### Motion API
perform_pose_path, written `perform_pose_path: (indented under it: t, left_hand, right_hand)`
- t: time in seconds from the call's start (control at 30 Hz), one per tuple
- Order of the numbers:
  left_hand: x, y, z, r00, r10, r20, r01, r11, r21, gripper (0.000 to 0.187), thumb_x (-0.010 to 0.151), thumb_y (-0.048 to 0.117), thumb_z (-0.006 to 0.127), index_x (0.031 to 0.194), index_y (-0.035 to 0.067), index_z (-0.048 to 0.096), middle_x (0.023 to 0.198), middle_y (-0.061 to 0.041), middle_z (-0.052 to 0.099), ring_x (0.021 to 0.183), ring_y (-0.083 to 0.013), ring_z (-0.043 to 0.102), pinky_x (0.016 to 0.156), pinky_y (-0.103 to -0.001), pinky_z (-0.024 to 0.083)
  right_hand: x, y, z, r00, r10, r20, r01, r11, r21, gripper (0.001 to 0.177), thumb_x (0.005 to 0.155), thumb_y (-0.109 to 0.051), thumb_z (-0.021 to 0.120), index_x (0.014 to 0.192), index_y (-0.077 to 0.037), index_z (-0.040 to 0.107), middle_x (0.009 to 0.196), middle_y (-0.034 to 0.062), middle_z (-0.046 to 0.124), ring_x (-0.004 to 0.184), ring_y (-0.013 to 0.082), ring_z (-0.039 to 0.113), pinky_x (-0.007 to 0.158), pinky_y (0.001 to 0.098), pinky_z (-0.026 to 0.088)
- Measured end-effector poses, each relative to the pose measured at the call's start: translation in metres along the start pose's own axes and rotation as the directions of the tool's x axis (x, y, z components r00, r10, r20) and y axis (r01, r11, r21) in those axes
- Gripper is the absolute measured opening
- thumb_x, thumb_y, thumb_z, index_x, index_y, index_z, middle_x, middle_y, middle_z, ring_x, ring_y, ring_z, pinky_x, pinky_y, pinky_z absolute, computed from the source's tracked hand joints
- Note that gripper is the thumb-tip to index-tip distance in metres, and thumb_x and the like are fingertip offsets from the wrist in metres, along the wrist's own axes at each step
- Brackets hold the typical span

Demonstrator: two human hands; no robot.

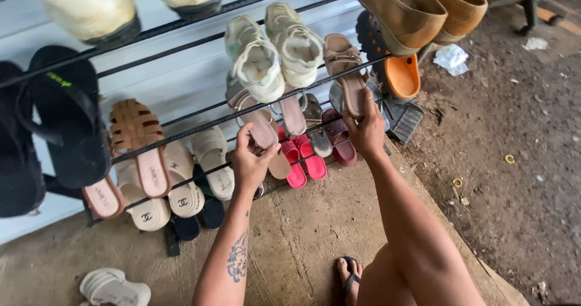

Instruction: Organize various shoes and sandals onto a multi-tier shoe rack and the floor.

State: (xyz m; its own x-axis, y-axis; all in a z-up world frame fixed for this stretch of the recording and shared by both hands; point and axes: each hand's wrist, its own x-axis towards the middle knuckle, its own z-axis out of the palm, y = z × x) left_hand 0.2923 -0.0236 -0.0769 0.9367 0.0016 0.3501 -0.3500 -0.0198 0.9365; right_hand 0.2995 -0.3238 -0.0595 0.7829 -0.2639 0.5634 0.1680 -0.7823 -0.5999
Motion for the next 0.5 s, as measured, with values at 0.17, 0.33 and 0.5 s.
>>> perform_pose_path:
  t: [0.17,0.33,0.5]
  left_hand:
    - [-0.002,0.006,0.001,1.000,-0.001,-0.002,0.001,1.000,0.023,0.076,0.082,0.010,0.087,0.144,0.000,0.043,0.120,-0.015,0.071,0.107,-0.0195,0.072,0.093,-0.032,0.059]
    - [-0.005,0.005,-0.002,0.999,-0.008,-0.039,0.016,0.980,0.200,0.077,0.080,0.013,0.089,0.142,0.003,0.045,0.113,-0.015,0.074,0.102,-0.0189,0.074,0.087,-0.031,0.060]
    - [-0.005,0.003,-0.002,0.999,0.047,-0.024,-0.042,0.984,0.175,0.080,0.082,0.015,0.089,0.145,0.002,0.042,0.119,-0.016,0.073,0.108,-0.0209,0.074,0.092,-0.032,0.059]
  right_hand:
    - [0.006,0.012,0.001,0.998,0.050,0.043,-0.050,0.999,0.003,0.081,0.089,-0.021,0.079,0.157,-0.001,0.039,0.135,0.0272,0.064,0.112,0.0409,0.070,0.093,0.0442,0.058]
    - [-0.001,0.000,0.006,0.993,-0.100,0.057,0.094,0.991,0.092,0.081,0.090,-0.018,0.080,0.156,0.004,0.037,0.142,0.0291,0.060,0.121,0.0413,0.067,0.097,0.0424,0.057]
    - [-0.005,-0.015,0.008,0.991,-0.126,0.051,0.117,0.982,0.147,0.079,0.090,-0.015,0.081,0.154,0.006,0.039,0.141,0.0293,0.061,0.128,0.0425,0.064,0.103,0.0438,0.054]
